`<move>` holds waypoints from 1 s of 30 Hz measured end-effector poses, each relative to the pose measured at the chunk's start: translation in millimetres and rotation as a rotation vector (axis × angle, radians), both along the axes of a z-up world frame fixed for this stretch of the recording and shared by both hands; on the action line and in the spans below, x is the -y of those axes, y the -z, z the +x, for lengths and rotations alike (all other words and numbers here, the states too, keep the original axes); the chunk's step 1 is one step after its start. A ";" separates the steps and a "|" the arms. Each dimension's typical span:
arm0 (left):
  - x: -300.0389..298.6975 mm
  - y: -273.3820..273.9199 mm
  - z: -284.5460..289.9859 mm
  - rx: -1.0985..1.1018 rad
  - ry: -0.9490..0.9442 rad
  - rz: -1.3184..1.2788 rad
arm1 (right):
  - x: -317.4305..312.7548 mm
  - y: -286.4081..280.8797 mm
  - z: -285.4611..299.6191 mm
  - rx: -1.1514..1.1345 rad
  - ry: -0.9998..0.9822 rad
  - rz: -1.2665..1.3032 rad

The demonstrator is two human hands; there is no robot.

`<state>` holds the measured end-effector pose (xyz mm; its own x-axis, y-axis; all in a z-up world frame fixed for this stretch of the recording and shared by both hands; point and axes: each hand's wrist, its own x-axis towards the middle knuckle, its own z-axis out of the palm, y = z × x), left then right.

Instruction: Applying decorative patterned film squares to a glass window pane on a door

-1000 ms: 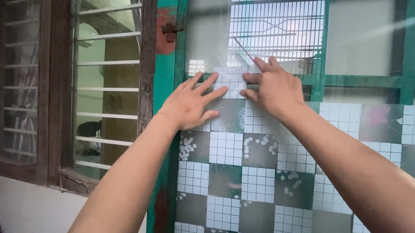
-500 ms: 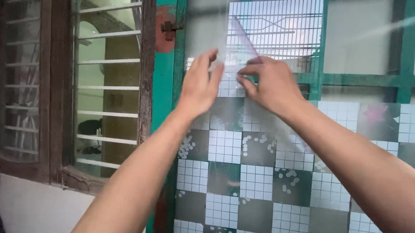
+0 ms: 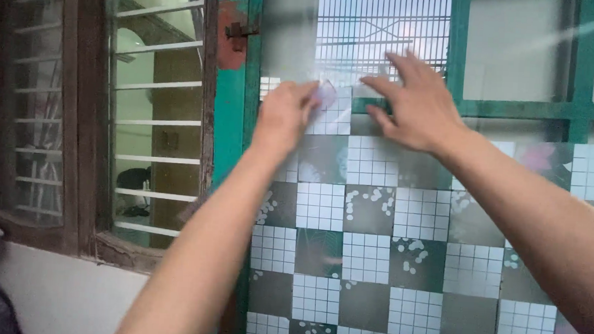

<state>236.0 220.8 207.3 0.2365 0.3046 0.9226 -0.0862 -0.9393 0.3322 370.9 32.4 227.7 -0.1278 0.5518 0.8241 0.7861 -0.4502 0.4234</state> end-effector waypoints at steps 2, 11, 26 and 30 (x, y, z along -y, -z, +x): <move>14.4 15.0 0.1 -0.136 -0.002 -0.082 | 0.6 -1.7 15.2 0.078 0.081 0.032; -41.1 24.2 60.3 0.099 0.163 -0.193 | 3.1 10.7 26.7 -0.196 0.322 0.000; -83.0 22.0 102.3 -0.112 -0.296 0.585 | 3.7 9.3 21.3 -0.235 0.465 -0.105; -85.8 20.1 98.6 0.115 -0.158 0.433 | 6.9 10.1 15.0 -0.219 0.470 -0.106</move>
<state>334.6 306.6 187.2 0.1073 -0.0902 0.9901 0.0557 -0.9938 -0.0965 385.9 25.6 217.6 0.3221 0.5897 0.7406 0.5846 -0.7392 0.3344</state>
